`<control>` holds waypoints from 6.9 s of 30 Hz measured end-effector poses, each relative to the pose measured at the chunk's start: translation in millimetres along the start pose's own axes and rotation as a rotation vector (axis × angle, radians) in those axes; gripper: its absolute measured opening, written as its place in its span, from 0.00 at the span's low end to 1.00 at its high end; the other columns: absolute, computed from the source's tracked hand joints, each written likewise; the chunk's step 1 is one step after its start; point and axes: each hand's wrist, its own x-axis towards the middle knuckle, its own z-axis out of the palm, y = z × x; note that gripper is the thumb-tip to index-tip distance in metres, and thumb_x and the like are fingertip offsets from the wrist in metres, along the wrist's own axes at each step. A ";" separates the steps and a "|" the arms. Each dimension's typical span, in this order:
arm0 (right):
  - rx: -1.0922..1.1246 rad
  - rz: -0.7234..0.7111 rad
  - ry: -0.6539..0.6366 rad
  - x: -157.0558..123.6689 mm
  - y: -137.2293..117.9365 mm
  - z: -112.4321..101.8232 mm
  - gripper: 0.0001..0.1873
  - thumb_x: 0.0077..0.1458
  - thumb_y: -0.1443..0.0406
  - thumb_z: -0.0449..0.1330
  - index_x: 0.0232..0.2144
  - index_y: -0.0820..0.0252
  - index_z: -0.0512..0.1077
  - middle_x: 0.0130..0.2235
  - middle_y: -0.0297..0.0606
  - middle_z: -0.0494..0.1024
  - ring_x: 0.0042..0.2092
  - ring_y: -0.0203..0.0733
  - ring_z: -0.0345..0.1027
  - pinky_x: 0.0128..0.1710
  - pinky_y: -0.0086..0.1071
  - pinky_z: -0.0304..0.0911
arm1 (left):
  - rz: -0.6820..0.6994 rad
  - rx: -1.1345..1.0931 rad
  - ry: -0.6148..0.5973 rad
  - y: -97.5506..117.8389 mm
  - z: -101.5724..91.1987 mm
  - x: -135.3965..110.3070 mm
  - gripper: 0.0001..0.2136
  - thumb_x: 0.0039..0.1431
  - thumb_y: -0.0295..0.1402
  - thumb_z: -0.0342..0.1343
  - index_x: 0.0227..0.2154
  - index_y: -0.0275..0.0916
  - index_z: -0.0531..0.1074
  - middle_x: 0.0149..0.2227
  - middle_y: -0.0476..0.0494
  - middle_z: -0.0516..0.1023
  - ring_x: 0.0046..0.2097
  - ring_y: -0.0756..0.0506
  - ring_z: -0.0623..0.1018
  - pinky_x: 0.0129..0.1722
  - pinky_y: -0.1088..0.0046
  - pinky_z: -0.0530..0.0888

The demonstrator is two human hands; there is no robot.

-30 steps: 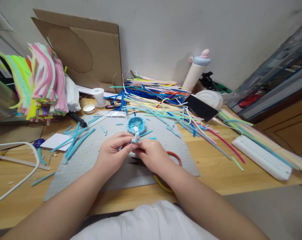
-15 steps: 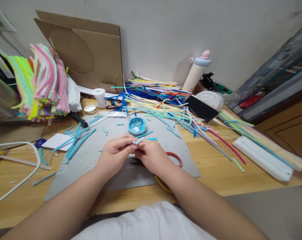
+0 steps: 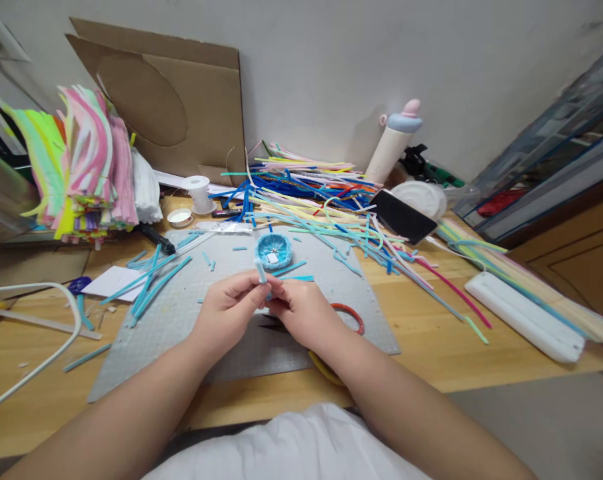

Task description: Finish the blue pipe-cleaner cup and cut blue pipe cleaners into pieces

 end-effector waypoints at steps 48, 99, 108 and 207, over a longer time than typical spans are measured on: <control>0.790 0.559 -0.152 -91.3 14.9 -61.5 0.24 0.54 0.48 0.53 0.45 0.58 0.65 0.40 0.45 0.71 0.34 0.41 0.66 0.30 0.33 0.62 | -0.313 -0.604 0.085 20.5 -20.4 1.8 0.06 0.52 0.32 0.59 0.26 0.35 0.70 0.21 0.51 0.74 0.18 0.58 0.59 0.14 0.84 0.52; 0.294 0.428 -0.500 -69.0 -34.4 -40.6 0.28 0.55 0.40 0.38 0.28 0.55 0.57 0.14 0.25 0.58 0.16 0.31 0.50 0.16 0.27 0.47 | -0.614 -0.311 -0.274 11.7 -6.7 -3.4 0.07 0.46 0.33 0.58 0.17 0.36 0.70 0.16 0.51 0.73 0.14 0.57 0.56 0.15 0.78 0.50; -0.224 0.391 -0.438 -65.0 -0.1 -61.7 0.19 0.47 0.49 0.60 0.24 0.58 0.62 0.25 0.32 0.68 0.26 0.36 0.60 0.23 0.27 0.52 | -0.537 -0.198 -0.083 15.2 -27.5 5.1 0.09 0.46 0.34 0.58 0.17 0.36 0.69 0.17 0.50 0.72 0.15 0.57 0.57 0.14 0.79 0.52; 0.120 -0.017 0.008 11.5 30.2 -54.0 0.06 0.55 0.62 0.56 0.30 0.58 0.70 0.25 0.34 0.73 0.28 0.39 0.66 0.30 0.31 0.58 | -0.165 0.327 0.108 -21.3 -11.2 14.6 0.07 0.54 0.35 0.52 0.30 0.38 0.71 0.29 0.50 0.73 0.31 0.49 0.71 0.32 0.74 0.65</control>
